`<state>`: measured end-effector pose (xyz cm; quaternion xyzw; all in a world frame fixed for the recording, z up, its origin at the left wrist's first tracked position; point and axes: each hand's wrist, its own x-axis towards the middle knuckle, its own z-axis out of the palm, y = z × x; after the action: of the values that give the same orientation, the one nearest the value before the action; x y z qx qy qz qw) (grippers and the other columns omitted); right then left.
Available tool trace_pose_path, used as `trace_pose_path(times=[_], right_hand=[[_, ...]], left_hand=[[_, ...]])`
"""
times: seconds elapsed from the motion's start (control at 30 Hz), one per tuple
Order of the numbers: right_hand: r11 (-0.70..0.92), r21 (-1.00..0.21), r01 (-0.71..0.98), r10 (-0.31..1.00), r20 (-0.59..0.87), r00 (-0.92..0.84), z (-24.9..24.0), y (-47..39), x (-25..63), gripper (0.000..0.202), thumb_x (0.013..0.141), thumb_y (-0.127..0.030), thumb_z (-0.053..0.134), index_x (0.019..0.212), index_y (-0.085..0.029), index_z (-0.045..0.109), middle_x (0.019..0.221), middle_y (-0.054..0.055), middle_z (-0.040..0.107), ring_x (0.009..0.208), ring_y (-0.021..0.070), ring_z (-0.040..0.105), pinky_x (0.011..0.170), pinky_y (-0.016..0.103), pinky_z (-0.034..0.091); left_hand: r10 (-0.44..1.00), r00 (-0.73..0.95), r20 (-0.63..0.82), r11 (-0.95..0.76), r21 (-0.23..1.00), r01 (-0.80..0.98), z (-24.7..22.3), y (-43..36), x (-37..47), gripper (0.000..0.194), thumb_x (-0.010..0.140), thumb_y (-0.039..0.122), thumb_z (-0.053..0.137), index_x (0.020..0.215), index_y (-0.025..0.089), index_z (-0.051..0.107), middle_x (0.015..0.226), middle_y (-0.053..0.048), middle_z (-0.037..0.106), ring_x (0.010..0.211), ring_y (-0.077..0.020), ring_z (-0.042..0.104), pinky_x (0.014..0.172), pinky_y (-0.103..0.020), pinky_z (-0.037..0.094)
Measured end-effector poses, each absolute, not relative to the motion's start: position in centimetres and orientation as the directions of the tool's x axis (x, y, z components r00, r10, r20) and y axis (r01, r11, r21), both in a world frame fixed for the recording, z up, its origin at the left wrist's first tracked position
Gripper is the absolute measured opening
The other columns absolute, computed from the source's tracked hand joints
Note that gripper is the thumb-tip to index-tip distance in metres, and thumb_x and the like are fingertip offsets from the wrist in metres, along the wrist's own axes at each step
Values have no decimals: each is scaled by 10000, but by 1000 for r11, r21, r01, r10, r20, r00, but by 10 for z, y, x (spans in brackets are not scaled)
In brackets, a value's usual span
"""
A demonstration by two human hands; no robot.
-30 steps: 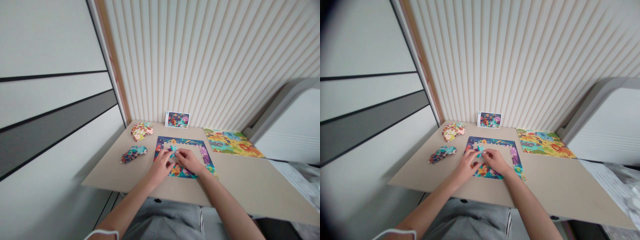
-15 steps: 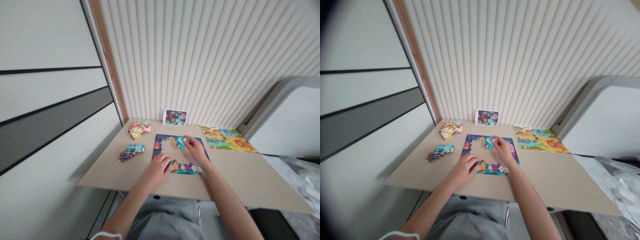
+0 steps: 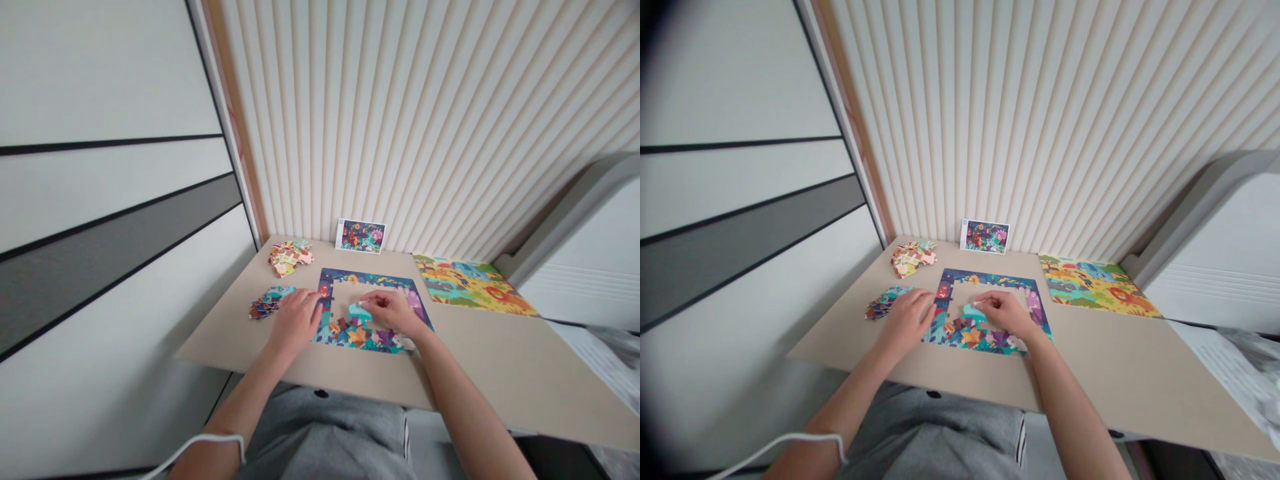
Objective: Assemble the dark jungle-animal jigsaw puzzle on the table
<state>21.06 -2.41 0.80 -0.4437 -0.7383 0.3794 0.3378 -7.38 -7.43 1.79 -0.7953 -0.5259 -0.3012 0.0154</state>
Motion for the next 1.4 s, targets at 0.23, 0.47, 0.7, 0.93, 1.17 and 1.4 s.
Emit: trace_pose_path(times=[0.23,0.47,0.7,0.93,1.17,1.4], right_hand=[[460,-748,478,870,273,-411,11,-25,209,283,952,-440,585,936,-214,756,973,65,722,833,193,635,708,301,454],[483,-713,508,860,279,-426,3,-22,209,296,973,-434,550,943,-211,742,967,70,724,860,205,651,758,316,487],[510,-677,530,848,292,-443,0,-21,210,266,974,-413,552,913,-225,731,954,60,732,864,208,659,785,316,491],[520,-667,534,841,292,-455,-1,-21,209,292,984,-422,539,926,-212,734,953,70,732,859,210,658,784,324,500],[598,-674,434,766,319,-559,6,-25,206,298,948,-476,616,1088,-243,738,1088,76,727,1014,232,657,929,364,496],[661,-597,455,700,273,-660,3,-30,201,541,817,-530,768,1287,-281,668,1308,95,645,1235,285,561,1091,443,396]], left_hand=[[947,39,318,-92,154,984,2,-53,-146,491,914,477,620,1332,222,573,1241,-159,610,1181,-356,543,996,-486,423],[937,197,289,-282,290,915,-10,-44,-163,436,951,396,597,1366,262,578,1285,-97,597,1154,-272,590,1008,-401,464],[865,275,419,-459,444,769,5,-65,-138,422,959,405,582,1360,273,558,1322,-75,596,1226,-258,580,1078,-407,456],[827,285,484,-539,538,649,16,-78,-103,416,964,305,580,1372,255,515,1390,-87,559,1314,-238,523,1139,-400,409],[780,520,348,-625,446,641,2,-82,-67,497,879,238,708,1344,271,535,1393,-82,579,1299,-273,532,1118,-471,419],[790,516,331,-608,534,588,2,-78,-50,624,888,116,658,1444,317,459,1423,-71,524,1343,-250,491,1150,-442,402]])
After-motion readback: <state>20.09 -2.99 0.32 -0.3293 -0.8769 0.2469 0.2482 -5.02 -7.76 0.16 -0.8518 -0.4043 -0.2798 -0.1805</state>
